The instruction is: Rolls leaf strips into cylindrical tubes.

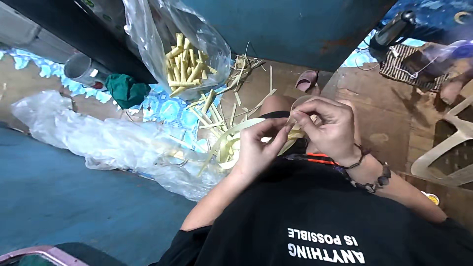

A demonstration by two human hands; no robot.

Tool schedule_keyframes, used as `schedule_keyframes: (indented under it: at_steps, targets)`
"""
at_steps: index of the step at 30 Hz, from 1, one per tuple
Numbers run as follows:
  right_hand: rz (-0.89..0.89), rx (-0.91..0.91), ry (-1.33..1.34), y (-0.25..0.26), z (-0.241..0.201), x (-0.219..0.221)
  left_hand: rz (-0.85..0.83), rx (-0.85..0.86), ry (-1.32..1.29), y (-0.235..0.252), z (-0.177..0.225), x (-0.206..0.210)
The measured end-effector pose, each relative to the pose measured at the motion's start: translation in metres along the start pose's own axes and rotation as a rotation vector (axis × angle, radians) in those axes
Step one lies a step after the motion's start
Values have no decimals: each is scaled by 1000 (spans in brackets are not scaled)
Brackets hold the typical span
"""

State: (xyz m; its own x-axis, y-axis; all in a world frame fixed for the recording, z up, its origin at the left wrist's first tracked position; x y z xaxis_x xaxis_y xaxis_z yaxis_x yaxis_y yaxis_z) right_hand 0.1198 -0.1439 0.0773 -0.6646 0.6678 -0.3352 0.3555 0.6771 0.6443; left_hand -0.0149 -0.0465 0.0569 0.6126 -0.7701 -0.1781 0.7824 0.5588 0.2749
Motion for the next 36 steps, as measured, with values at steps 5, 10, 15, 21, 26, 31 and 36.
schedule_keyframes:
  at_steps: [5, 10, 15, 21, 26, 31, 36]
  targets:
    - [-108, 156, 357, -5, 4, 5, 39, -85, -130, 1, -4, -2]
    - [57, -48, 276, -10, 0, -1, -10, -351, -370, 2, -20, 4]
    - [72, -414, -190, -19, -10, -2, -89, -292, -337, -3, -3, 7]
    - [-27, -6, 102, -9, 1, -7, -27, -216, -200, -1, -10, 6]
    - [-64, 197, 186, -11, 8, -6, -24, -142, -128, 1, -13, 7]
    - [-34, 156, 210, -16, 13, -2, 3, -172, -134, 5, -13, 7]
    - [20, 537, 590, -31, 39, 10, 152, 163, 249, 4, -18, 14]
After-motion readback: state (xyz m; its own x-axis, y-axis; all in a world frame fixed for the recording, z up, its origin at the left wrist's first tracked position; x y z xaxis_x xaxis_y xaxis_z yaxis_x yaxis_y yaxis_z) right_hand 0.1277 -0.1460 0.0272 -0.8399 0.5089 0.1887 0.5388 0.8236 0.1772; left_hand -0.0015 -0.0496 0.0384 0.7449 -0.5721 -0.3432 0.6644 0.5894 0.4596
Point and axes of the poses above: each hand's wrist, its own y-axis towards the middle knuckle, its own x-axis out of the palm, z = x × y, the point moved 5 cm from there along y, towards the middle knuckle, and after that the axes turned 7 degrees about -x, right-handed, at the moved point
